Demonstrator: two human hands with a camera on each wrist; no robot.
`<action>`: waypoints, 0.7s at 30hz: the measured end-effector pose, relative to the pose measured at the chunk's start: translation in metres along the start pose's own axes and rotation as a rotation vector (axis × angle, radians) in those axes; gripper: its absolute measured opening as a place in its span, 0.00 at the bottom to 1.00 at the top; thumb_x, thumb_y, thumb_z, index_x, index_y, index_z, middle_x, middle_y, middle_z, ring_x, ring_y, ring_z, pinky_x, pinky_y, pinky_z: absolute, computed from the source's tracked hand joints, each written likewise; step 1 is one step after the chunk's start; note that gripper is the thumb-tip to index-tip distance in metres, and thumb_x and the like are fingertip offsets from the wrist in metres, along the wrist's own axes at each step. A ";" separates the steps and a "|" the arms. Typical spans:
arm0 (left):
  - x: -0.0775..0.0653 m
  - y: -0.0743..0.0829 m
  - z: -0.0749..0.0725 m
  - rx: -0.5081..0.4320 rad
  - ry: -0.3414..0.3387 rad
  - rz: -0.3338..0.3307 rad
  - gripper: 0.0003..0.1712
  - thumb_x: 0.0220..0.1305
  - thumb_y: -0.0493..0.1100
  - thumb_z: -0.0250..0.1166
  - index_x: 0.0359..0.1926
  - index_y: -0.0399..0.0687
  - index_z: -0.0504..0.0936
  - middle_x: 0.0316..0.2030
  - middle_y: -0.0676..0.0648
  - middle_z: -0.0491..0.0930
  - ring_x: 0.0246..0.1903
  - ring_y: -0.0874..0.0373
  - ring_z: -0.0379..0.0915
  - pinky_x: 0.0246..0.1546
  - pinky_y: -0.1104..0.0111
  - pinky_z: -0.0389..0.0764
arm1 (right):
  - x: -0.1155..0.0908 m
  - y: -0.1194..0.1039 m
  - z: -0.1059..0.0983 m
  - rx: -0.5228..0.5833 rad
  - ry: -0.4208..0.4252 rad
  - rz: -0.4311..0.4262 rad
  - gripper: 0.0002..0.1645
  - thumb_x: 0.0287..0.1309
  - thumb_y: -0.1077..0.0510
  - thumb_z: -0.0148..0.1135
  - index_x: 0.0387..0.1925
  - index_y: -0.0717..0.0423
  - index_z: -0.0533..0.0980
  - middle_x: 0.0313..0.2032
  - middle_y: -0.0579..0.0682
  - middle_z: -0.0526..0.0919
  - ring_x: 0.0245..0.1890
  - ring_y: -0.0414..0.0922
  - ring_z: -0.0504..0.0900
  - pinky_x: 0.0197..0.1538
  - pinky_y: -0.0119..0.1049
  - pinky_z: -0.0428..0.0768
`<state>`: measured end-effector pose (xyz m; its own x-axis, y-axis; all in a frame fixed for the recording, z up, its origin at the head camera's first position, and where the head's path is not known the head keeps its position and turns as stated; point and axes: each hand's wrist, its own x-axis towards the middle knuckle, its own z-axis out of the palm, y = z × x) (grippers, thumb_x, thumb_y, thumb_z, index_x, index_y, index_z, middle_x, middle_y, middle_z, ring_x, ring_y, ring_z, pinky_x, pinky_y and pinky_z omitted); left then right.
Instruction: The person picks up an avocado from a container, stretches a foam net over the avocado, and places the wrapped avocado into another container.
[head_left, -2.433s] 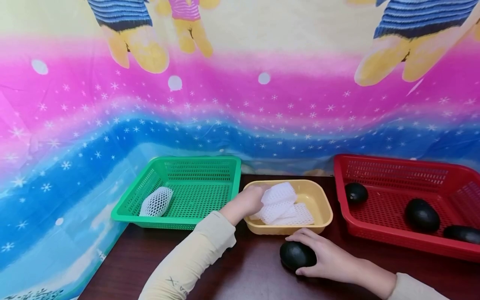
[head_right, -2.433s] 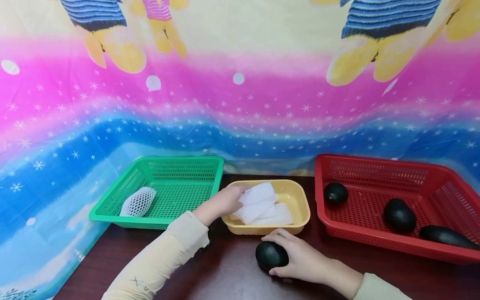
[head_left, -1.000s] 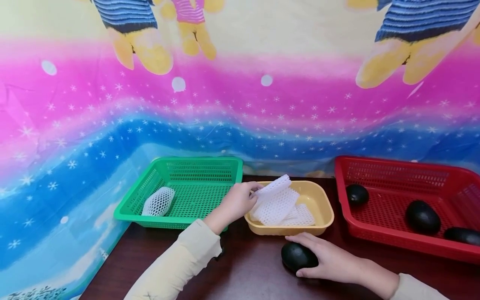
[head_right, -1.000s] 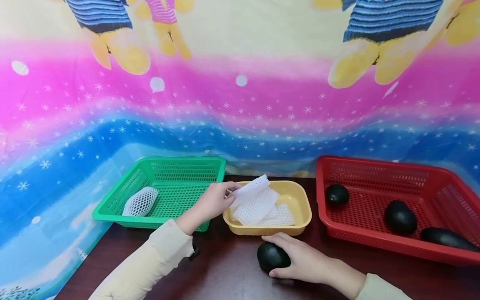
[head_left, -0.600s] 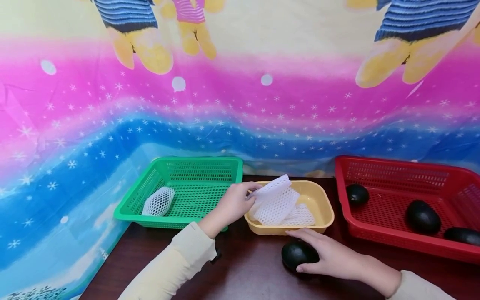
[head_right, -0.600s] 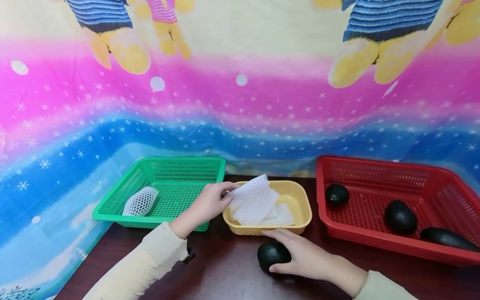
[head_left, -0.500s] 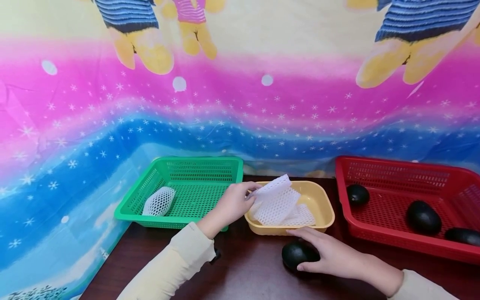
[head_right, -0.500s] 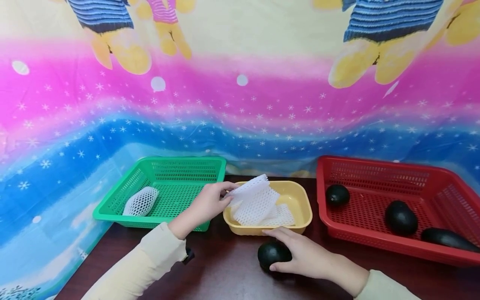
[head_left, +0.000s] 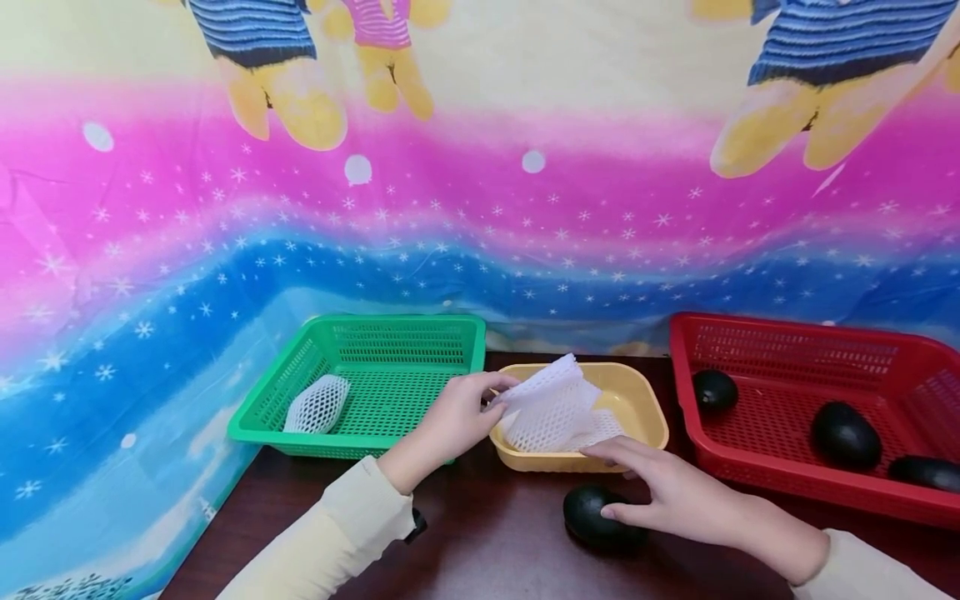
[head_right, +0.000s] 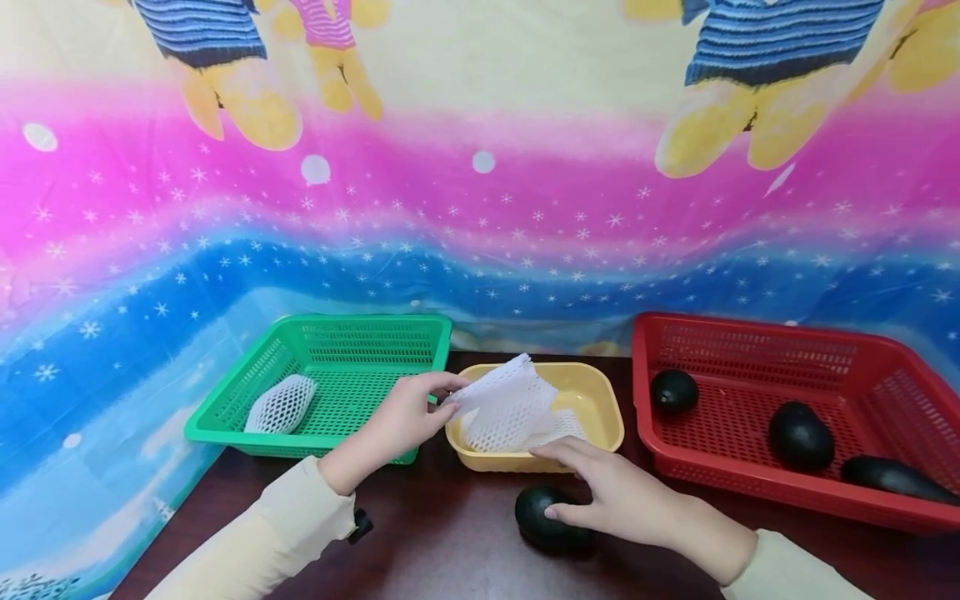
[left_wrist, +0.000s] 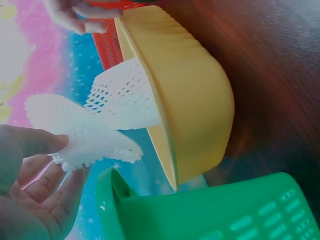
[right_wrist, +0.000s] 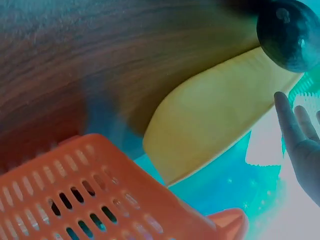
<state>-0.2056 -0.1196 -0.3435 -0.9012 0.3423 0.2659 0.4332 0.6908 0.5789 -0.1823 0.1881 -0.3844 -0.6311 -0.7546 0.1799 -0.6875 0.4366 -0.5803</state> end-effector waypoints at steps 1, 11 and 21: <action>-0.001 0.000 0.000 0.000 0.013 0.011 0.14 0.70 0.35 0.66 0.54 0.49 0.86 0.48 0.48 0.85 0.43 0.56 0.81 0.42 0.64 0.82 | 0.000 0.000 -0.002 -0.011 0.011 -0.013 0.36 0.65 0.40 0.68 0.70 0.47 0.70 0.60 0.49 0.78 0.57 0.48 0.80 0.52 0.40 0.83; -0.008 0.007 -0.006 0.032 0.148 0.083 0.14 0.68 0.33 0.68 0.53 0.47 0.86 0.46 0.49 0.85 0.39 0.59 0.78 0.37 0.64 0.83 | 0.002 -0.005 -0.020 -0.046 0.074 -0.043 0.35 0.66 0.44 0.69 0.71 0.44 0.69 0.60 0.48 0.77 0.53 0.48 0.82 0.48 0.41 0.85; -0.018 0.013 -0.004 0.015 0.149 0.110 0.15 0.66 0.33 0.70 0.52 0.47 0.87 0.44 0.51 0.84 0.40 0.60 0.77 0.38 0.64 0.83 | 0.006 -0.016 -0.038 -0.098 0.221 -0.087 0.37 0.56 0.58 0.77 0.66 0.44 0.74 0.55 0.48 0.81 0.47 0.39 0.84 0.39 0.35 0.86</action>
<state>-0.1837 -0.1193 -0.3370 -0.8402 0.3185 0.4388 0.5281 0.6642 0.5291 -0.1892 0.1951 -0.3441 -0.6238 -0.6708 0.4011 -0.7674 0.4284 -0.4770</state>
